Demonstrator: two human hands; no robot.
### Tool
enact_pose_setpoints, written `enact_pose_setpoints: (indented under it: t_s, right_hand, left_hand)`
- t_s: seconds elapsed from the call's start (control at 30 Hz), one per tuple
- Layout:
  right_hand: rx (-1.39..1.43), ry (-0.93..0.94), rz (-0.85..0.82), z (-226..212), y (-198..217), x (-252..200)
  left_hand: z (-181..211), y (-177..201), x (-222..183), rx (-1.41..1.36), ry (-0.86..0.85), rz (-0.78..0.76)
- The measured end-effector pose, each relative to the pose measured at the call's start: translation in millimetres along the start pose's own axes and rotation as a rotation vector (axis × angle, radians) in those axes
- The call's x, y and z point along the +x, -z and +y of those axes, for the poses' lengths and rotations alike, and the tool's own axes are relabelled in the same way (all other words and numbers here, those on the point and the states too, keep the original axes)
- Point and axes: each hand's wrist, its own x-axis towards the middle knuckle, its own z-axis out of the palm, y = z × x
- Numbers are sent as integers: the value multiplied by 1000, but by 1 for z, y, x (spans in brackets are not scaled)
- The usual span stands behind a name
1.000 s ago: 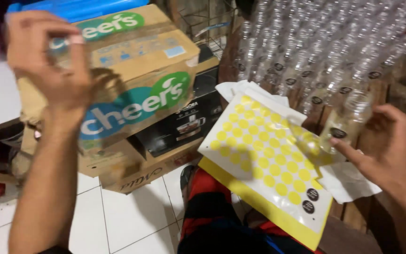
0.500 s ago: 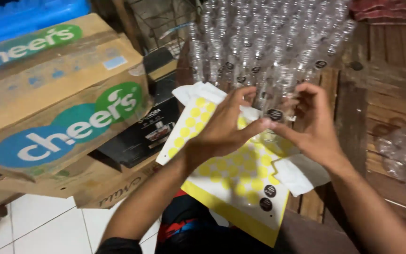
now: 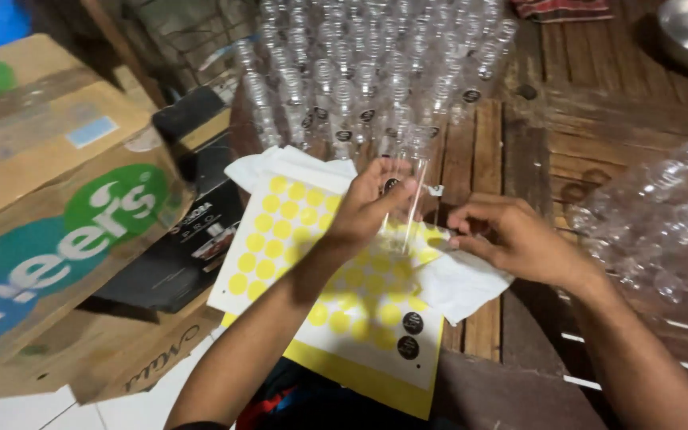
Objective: The person is cleaning small plastic bottles with a white cloth and then applying yellow circular stickers to each bottle.
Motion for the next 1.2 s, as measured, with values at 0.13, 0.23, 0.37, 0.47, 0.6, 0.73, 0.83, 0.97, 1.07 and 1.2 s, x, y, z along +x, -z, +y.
enact_pose_setpoints:
  t_s: [0.13, 0.23, 0.37, 0.47, 0.6, 0.73, 0.83, 0.97, 1.07, 1.2]
  right_hand:
    - [-43, -10, -145, 3, -5, 0]
    - [36, -25, -37, 15, -11, 2]
    - [64, 86, 309, 33, -47, -13]
    - [42, 338, 678, 6, -78, -26]
    - [-330, 688, 379, -3, -101, -27]
    - [11, 412, 297, -19, -73, -12]
    - [-19, 600, 447, -21, -102, -24]
    - [24, 715, 497, -19, -101, -17]
    - [161, 463, 388, -30, -91, -24]
    - [105, 681, 321, -50, -63, -39]
  left_hand:
    - [-17, -18, 12, -59, 43, -35]
    - [-14, -34, 19, -172, 91, -40]
    - [-14, -51, 42, -293, -44, 108]
    - [-6, -70, 45, -459, -66, 253]
    - [-1, -91, 26, -651, -62, 168]
    - [28, -101, 4, -713, -5, 111]
    - [21, -101, 14, -595, -225, 224]
    - [23, -99, 21, -611, -256, 409]
    - [36, -112, 8, -196, -362, 369]
    - [25, -82, 43, -358, -337, 416]
